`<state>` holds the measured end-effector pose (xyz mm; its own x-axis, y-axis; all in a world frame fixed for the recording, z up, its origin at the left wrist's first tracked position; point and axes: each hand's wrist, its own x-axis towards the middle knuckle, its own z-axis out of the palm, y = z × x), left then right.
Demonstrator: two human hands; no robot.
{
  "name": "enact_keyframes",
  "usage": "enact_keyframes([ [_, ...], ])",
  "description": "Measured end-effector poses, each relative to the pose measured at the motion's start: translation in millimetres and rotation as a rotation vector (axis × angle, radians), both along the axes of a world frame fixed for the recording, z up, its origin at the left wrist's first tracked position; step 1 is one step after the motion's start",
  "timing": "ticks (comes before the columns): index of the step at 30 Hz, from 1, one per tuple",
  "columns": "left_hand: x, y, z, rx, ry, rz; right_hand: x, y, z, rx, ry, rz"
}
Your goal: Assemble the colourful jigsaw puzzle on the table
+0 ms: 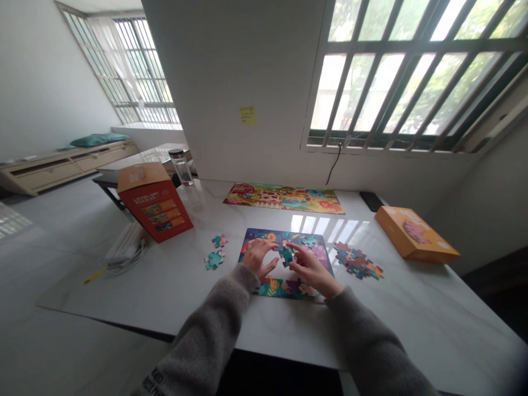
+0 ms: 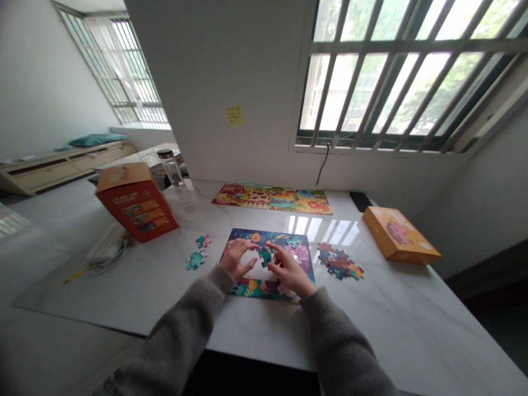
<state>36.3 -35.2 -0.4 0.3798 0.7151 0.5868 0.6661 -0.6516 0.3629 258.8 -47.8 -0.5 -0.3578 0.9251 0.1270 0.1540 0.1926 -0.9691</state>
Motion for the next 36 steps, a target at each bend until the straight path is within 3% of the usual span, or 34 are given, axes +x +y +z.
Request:
enact_keyframes([
  [5,-3.5,0.7,-16.4,-0.031,0.068,-0.022,-2.5,-2.7,-2.9,-0.064,0.066,-0.013],
  [10,-3.0,1.5,-19.2,-0.015,0.080,-0.045,-6.8,-5.0,-5.8,-0.097,0.081,-0.040],
  [23,-9.3,7.9,-36.6,-0.099,0.107,-0.007,26.1,4.5,0.6,0.424,-0.343,-0.267],
  [36,-8.1,1.3,-36.6,-0.200,0.181,-0.007,22.9,-8.2,-1.3,0.501,-0.471,-0.154],
])
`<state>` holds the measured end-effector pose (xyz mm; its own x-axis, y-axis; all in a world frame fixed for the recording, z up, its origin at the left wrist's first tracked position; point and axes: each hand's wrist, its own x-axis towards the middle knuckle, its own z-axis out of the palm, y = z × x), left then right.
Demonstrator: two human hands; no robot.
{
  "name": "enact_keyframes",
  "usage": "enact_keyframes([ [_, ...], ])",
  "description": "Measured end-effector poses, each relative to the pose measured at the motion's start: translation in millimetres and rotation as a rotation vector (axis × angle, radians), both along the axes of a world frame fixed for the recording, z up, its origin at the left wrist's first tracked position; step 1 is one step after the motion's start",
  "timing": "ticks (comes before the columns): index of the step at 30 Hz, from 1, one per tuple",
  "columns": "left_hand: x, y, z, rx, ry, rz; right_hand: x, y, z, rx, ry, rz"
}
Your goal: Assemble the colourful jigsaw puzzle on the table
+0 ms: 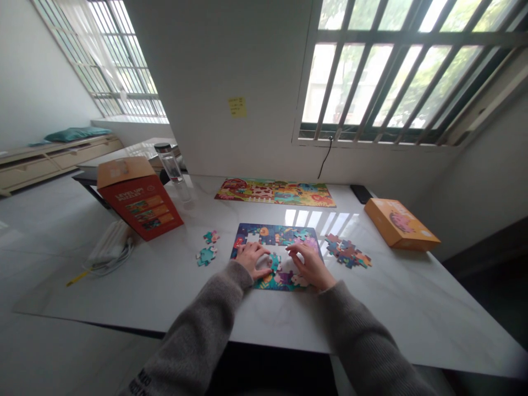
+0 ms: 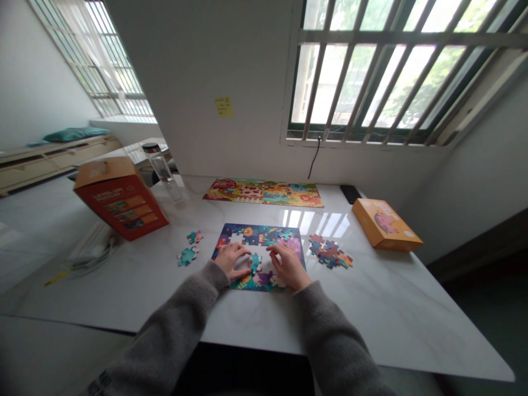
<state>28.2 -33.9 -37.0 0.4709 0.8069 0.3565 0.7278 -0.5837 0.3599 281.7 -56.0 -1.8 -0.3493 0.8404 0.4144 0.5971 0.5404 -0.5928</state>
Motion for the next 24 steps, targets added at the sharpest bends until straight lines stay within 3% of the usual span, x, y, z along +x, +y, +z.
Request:
enact_keyframes([
  [18,-1.2,-7.1,10.4,0.021,0.017,-0.068,-16.3,-17.5,-5.6,0.040,-0.287,0.144],
  [24,-0.9,-22.9,10.0,-0.001,-0.048,-0.211,-14.8,-15.3,-10.5,0.048,-0.263,0.149],
])
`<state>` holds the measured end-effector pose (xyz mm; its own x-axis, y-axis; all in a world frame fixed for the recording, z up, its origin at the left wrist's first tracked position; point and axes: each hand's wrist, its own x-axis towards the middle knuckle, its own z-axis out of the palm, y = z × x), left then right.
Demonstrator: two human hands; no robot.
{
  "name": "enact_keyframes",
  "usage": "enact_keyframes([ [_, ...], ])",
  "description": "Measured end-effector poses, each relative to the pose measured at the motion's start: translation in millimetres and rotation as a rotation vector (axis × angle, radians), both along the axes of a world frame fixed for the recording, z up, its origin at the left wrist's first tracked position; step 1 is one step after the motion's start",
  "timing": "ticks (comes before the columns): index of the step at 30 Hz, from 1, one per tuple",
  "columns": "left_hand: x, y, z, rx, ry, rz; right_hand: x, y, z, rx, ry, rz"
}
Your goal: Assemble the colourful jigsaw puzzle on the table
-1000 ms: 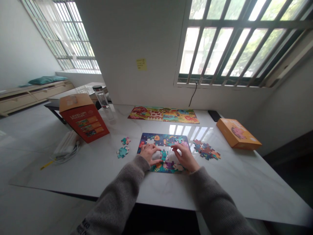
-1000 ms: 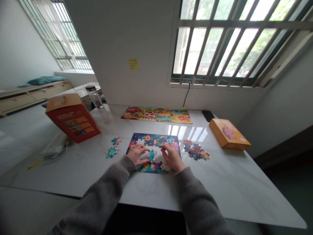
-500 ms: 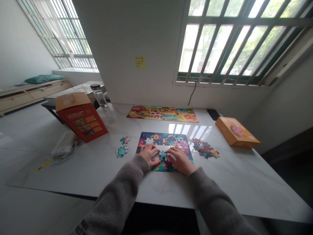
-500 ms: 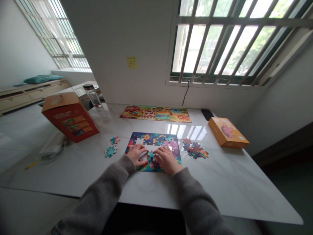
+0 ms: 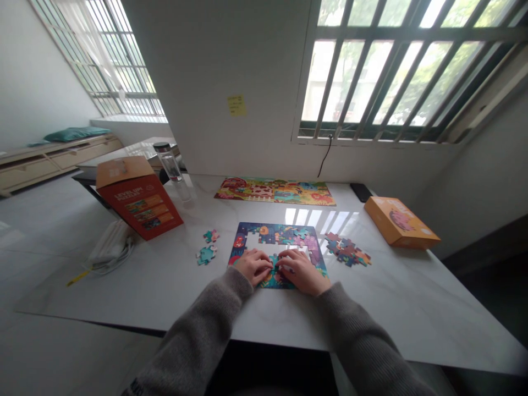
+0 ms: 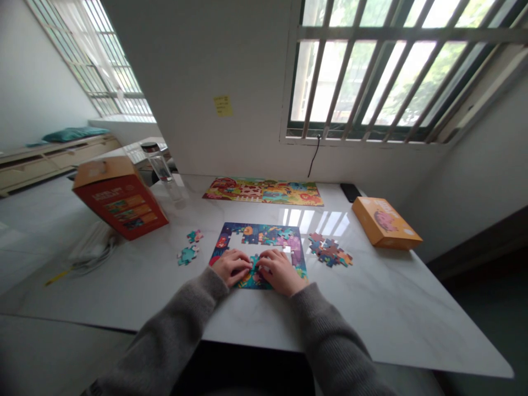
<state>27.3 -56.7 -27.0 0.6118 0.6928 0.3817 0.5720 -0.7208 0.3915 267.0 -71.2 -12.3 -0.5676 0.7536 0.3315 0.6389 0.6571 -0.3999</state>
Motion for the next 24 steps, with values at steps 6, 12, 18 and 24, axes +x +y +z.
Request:
enact_keyframes([
  [6,2.8,-7.5,-9.4,0.028,0.008,-0.059,1.1,-0.4,-1.4,-0.019,0.018,0.002],
  [12,4.2,-7.4,-7.7,0.042,-0.028,-0.050,0.6,-4.1,0.1,-0.037,0.029,-0.028],
  [18,2.4,-8.1,-5.5,0.052,-0.061,0.019,3.3,0.2,-3.8,-0.059,0.048,-0.031],
  [24,2.0,-5.9,-11.3,0.069,0.004,-0.024,5.3,10.2,-7.3,-0.025,-0.027,-0.137],
])
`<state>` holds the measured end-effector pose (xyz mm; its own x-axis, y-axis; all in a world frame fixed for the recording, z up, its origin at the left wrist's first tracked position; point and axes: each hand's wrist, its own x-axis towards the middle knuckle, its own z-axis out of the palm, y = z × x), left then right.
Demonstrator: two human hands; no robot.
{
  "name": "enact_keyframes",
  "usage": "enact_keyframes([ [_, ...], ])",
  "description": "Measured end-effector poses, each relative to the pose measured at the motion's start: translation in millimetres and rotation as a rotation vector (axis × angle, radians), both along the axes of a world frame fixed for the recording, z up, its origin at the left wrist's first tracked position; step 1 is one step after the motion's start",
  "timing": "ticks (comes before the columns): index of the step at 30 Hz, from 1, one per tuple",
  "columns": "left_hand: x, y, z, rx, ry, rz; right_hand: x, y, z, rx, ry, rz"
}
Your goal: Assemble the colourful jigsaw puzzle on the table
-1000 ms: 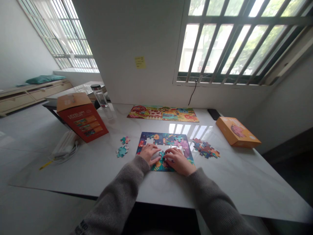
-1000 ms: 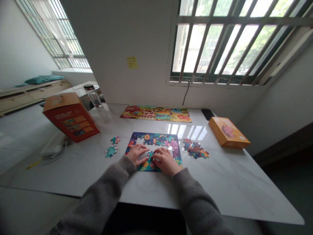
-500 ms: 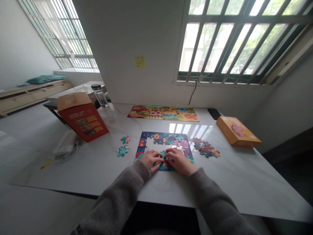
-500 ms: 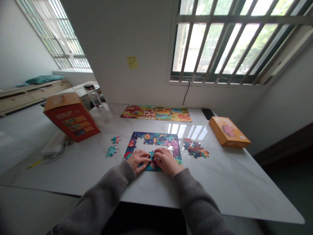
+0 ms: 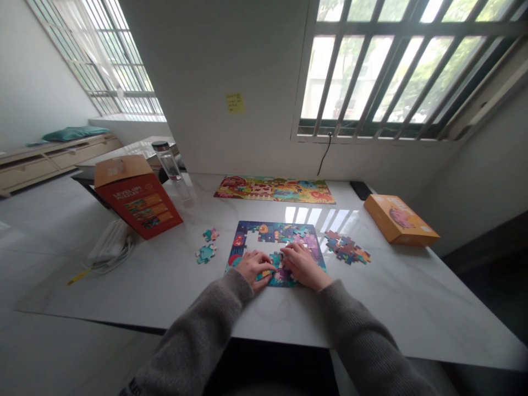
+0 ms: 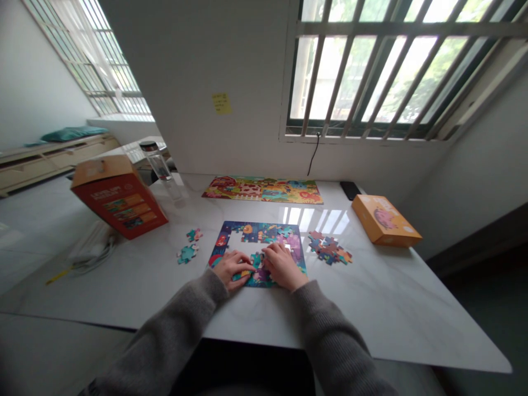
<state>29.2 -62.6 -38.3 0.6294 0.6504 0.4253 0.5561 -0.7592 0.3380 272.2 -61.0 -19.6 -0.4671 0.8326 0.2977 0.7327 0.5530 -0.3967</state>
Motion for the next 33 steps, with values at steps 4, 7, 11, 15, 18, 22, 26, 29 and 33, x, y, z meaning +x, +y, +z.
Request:
enact_keyframes([
  [4,0.1,0.2,-1.1,-0.004,0.023,0.003,-1.4,1.0,4.3,-0.039,-0.066,-0.024],
  [7,0.6,-0.2,0.2,-0.012,0.030,0.010,-2.5,0.9,7.8,-0.065,-0.075,-0.027],
  [11,1.4,-0.6,1.0,-0.020,0.055,0.017,-3.3,0.6,10.8,-0.091,-0.084,-0.037],
  [15,1.2,-1.3,1.9,-0.027,0.058,0.021,-0.3,1.8,9.1,-0.077,-0.052,-0.003],
  [18,0.7,-2.0,4.1,-0.030,0.035,0.009,6.1,3.5,5.3,-0.028,0.046,0.040],
  [22,0.3,-3.1,8.7,-0.034,0.011,0.013,14.4,0.4,3.1,0.063,0.176,0.018],
  [26,0.0,-4.7,13.5,-0.039,-0.012,0.022,14.0,-13.6,5.0,0.060,0.182,0.033],
  [29,0.2,-5.1,15.4,-0.030,-0.033,0.016,9.8,-25.9,5.8,0.030,0.139,0.061],
  [33,-4.5,-3.6,16.0,0.008,-0.100,0.059,5.7,-34.5,4.8,-0.009,0.119,0.085],
])
